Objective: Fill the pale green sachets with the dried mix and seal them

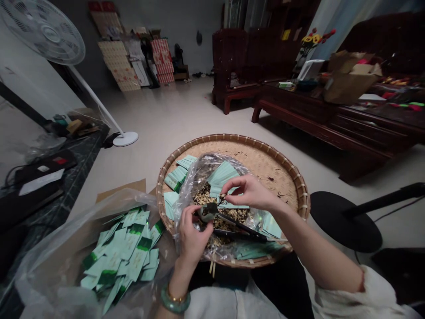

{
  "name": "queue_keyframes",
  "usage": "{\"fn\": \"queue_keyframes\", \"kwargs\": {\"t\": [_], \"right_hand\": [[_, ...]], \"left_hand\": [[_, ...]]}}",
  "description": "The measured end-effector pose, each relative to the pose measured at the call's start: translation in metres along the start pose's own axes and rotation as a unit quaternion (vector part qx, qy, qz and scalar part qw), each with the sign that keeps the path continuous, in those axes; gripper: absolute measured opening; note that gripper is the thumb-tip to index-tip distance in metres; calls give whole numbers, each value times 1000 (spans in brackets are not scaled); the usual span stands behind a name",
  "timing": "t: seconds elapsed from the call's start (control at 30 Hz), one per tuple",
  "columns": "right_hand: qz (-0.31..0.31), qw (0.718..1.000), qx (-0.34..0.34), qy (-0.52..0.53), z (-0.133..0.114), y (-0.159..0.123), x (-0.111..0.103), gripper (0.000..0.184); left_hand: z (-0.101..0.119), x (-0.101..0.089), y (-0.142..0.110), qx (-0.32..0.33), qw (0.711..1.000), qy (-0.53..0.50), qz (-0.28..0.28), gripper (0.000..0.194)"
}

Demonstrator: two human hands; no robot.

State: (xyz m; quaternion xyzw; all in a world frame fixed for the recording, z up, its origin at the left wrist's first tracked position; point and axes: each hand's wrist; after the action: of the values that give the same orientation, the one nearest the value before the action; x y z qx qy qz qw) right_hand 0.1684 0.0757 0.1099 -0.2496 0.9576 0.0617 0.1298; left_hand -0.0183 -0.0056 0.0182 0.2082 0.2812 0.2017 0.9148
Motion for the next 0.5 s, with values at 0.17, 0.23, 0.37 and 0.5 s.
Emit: {"fn": "queue_keyframes", "kwargs": {"t": [0.17,0.23,0.37,0.5], "right_hand": [[-81,991,-40,-97,-16,-5,4,16],[-96,976,-71,-180,-25,-5,6,20],[-109,949,-113,-273,-33,-3,13,23],[-114,948,-107,-278,-30,-2,16,26]], "left_hand": [[0,-1,-1,11,1000,8,-3,40],[0,-1,-1,14,1000,10,-7,40],[0,-1,-1,21,1000,17,-13,39],[-1,-1,-2,22,1000,12,-12,39]]}}
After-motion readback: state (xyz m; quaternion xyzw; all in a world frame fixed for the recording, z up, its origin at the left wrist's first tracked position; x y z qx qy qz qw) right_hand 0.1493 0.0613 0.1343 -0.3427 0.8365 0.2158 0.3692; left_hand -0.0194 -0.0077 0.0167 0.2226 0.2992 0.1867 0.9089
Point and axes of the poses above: each hand's wrist, its own y-axis towards the middle knuckle, its own x-axis out of the palm, z = x × y, and after that the axes turned 3 degrees about z, right-handed
